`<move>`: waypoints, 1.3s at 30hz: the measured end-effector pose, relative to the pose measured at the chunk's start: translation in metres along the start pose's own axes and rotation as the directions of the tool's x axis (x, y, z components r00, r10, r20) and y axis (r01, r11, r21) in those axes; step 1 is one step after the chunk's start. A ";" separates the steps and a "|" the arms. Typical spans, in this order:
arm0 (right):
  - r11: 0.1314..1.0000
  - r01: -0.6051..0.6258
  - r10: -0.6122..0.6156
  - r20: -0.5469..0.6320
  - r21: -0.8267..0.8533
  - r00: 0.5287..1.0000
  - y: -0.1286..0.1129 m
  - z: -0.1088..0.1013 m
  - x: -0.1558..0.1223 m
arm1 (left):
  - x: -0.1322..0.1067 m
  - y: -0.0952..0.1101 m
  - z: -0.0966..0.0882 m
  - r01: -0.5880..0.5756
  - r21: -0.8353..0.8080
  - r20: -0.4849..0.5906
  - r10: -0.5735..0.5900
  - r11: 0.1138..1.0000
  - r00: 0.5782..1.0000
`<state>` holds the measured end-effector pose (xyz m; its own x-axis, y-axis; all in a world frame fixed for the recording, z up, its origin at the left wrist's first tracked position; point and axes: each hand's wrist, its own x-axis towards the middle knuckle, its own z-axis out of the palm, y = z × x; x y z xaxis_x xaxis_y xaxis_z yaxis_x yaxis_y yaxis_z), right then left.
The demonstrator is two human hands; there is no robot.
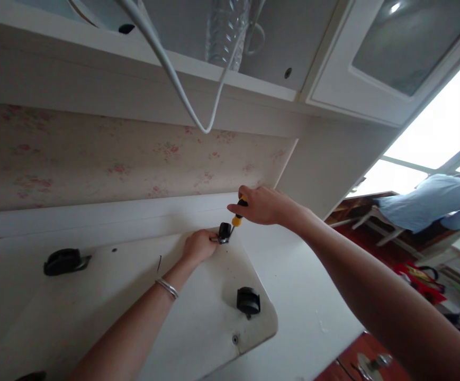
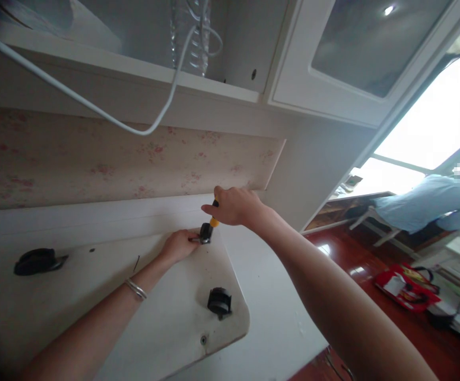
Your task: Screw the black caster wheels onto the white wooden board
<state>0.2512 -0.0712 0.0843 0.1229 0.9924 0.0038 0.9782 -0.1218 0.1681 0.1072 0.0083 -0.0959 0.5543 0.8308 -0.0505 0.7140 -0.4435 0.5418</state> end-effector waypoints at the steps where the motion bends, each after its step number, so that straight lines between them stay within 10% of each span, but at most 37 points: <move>1: 1.000 0.014 -0.014 0.010 0.005 1.000 0.000 -0.001 -0.001 | 0.001 -0.001 0.000 -0.001 -0.003 0.005 0.001 1.000 1.000; 39: 0.998 0.037 -0.036 0.022 -0.046 0.999 0.007 0.002 -0.005 | 0.002 -0.003 -0.003 0.015 -0.083 0.028 -0.013 0.996 1.000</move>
<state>0.2579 -0.0770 0.0839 0.0909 0.9956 -0.0238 0.9735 -0.0838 0.2130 0.1055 0.0124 -0.0952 0.5565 0.8269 -0.0808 0.6843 -0.4010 0.6090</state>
